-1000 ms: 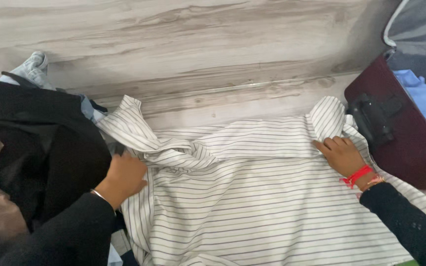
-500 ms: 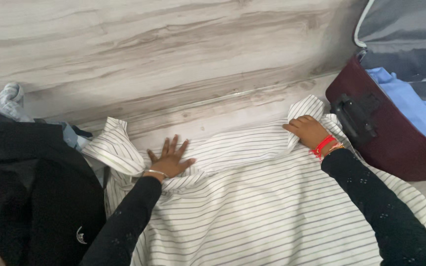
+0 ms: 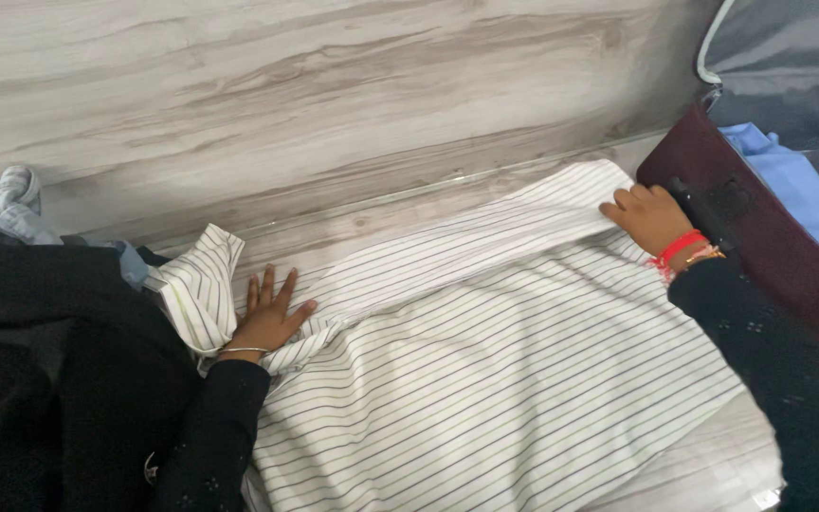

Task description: The person folds a striped shirt by smoothing it flat on the floor, folding in the sleeves and sides, and then rolling it into a compact shape before placing it into an open suitcase. They then sort through a pile of other garments on the floor.

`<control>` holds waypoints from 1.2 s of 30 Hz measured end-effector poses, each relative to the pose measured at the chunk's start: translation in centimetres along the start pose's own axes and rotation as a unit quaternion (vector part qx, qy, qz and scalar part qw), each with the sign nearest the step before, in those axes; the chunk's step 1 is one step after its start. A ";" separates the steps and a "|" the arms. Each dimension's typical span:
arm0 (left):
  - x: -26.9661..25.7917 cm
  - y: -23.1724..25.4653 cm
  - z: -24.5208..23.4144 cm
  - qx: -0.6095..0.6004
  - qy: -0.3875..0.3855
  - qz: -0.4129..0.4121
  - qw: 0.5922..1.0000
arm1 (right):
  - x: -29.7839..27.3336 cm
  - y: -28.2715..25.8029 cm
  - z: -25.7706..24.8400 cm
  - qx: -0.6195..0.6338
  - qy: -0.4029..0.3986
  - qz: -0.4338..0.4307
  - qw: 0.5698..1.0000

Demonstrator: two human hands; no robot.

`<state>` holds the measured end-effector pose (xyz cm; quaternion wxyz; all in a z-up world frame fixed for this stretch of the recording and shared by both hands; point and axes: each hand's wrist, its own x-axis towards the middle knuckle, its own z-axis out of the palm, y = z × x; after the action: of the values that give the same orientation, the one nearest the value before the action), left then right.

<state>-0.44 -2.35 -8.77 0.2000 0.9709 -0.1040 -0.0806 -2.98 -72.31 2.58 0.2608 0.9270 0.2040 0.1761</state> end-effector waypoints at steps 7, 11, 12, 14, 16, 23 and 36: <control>-1.1 4.2 -3.2 0.057 -0.083 -0.069 0.992 | -1.4 -0.9 -1.7 0.190 -0.145 0.072 0.968; -2.9 10.7 -1.1 0.137 0.143 0.108 0.974 | 5.0 -7.3 -3.1 0.347 0.064 0.036 0.935; -3.5 12.4 -0.3 0.123 0.099 0.108 0.982 | 6.6 -9.5 -2.9 0.356 0.072 0.005 0.932; -4.7 14.7 0.9 0.110 0.058 0.103 0.987 | 7.9 -12.9 -1.8 0.365 0.084 -0.031 0.927; -6.1 15.7 1.8 0.100 0.115 0.119 0.981 | 7.9 -15.3 0.2 0.283 -0.080 0.058 0.954; -7.1 16.0 2.7 0.099 0.195 0.167 0.961 | 2.4 -6.0 9.2 0.289 -0.120 0.241 0.919; -7.4 17.0 3.0 -0.026 0.237 0.165 0.957 | 12.3 -20.9 -4.6 0.374 0.112 -0.013 0.921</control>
<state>-11.01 -16.99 -3.72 0.2549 0.9258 -0.2108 0.1828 -0.45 -48.31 -2.67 -0.1269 0.9285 0.2950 0.1865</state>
